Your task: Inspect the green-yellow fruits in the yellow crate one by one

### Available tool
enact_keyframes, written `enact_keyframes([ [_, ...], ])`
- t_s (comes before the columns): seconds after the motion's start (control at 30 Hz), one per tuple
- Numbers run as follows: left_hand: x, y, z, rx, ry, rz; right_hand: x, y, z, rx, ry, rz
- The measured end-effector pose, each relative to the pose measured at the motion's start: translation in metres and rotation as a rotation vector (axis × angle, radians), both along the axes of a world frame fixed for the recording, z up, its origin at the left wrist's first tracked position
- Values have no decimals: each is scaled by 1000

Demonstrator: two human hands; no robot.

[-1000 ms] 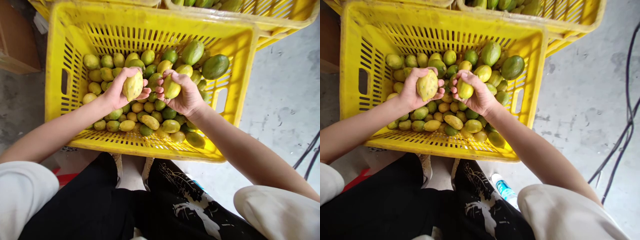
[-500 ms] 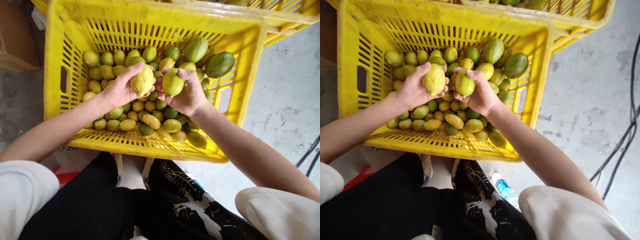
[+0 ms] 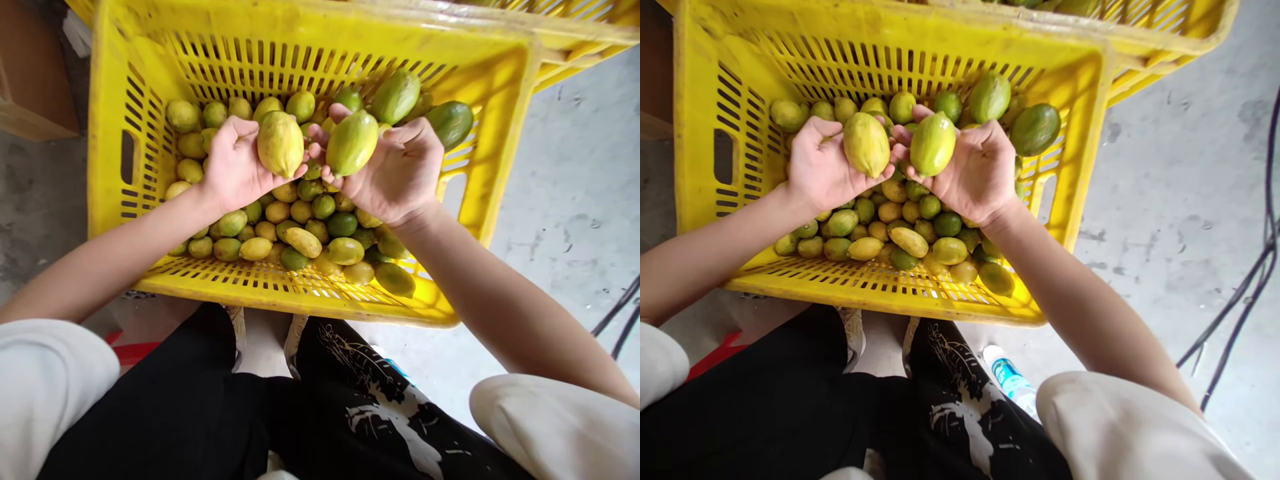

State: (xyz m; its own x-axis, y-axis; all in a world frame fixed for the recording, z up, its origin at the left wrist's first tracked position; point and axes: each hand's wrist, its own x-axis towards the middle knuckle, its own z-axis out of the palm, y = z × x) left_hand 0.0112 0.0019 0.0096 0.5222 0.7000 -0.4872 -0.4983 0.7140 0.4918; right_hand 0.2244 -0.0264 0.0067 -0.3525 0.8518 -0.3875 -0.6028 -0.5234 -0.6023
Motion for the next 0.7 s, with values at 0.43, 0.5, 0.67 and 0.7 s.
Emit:
enact_keyframes([
  [0.43, -2, -5, -17, -35, 159, -45, 3, -2, -17, -83, -13, 51],
  [0.5, -2, -3, -16, -5, 140, -35, 2, -2, -19, -41, -17, 56],
  [0.67, -3, 2, -10, -7, 57, -32, 4, -2, -24, 71, 38, 21],
  [0.7, -3, 3, -9, -9, 53, -29, 4, -2, -25, 89, 43, 10],
])
